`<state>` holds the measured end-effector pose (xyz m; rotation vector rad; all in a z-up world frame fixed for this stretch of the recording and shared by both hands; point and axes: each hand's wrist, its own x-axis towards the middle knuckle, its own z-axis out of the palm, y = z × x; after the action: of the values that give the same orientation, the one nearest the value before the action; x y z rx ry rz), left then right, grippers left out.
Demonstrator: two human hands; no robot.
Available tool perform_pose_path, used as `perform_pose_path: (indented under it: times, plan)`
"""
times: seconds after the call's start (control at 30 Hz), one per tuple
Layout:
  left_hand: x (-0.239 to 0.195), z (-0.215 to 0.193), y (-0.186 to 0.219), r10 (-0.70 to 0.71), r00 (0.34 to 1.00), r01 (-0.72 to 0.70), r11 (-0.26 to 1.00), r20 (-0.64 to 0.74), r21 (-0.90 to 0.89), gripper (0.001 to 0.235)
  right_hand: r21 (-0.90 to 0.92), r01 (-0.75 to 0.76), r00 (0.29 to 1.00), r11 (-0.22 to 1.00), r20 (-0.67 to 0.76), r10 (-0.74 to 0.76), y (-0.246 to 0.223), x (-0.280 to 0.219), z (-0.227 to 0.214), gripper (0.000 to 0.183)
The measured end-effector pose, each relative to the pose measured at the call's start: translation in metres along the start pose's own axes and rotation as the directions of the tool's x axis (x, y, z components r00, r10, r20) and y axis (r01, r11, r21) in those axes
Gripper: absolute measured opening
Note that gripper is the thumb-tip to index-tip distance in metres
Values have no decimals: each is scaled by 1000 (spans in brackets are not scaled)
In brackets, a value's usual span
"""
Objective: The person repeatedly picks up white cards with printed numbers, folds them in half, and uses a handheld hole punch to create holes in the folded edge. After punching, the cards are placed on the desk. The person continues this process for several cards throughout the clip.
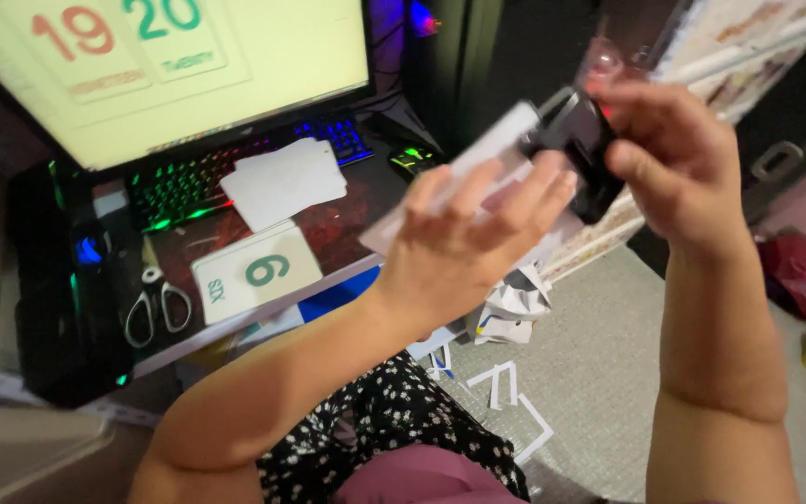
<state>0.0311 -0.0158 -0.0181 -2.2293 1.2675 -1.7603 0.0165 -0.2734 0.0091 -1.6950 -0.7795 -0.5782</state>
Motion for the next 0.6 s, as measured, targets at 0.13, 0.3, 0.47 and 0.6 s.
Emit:
perform_pose_path:
  times: [0.13, 0.3, 0.47, 0.6]
  plan:
    - [-51, -3, -12, -365, 907, 383, 922, 212, -52, 115, 70, -63, 997, 996, -29, 65, 52, -45, 2, 50]
    - [-113, -17, -30, -130, 229, 924, 341, 965, -174, 70, 166, -355, 927, 920, 187, 324, 102, -73, 40, 78]
    - [-166, -3, -58, -237, 139, 917, 398, 962, -35, 60, 288, -501, 859, 816, 45, 511, 195, -76, 96, 59]
    - [-258, 71, -129, -533, 290, 808, 582, 795, 96, 55, 162, -507, 822, 846, -203, 532, 245, -39, 138, 32]
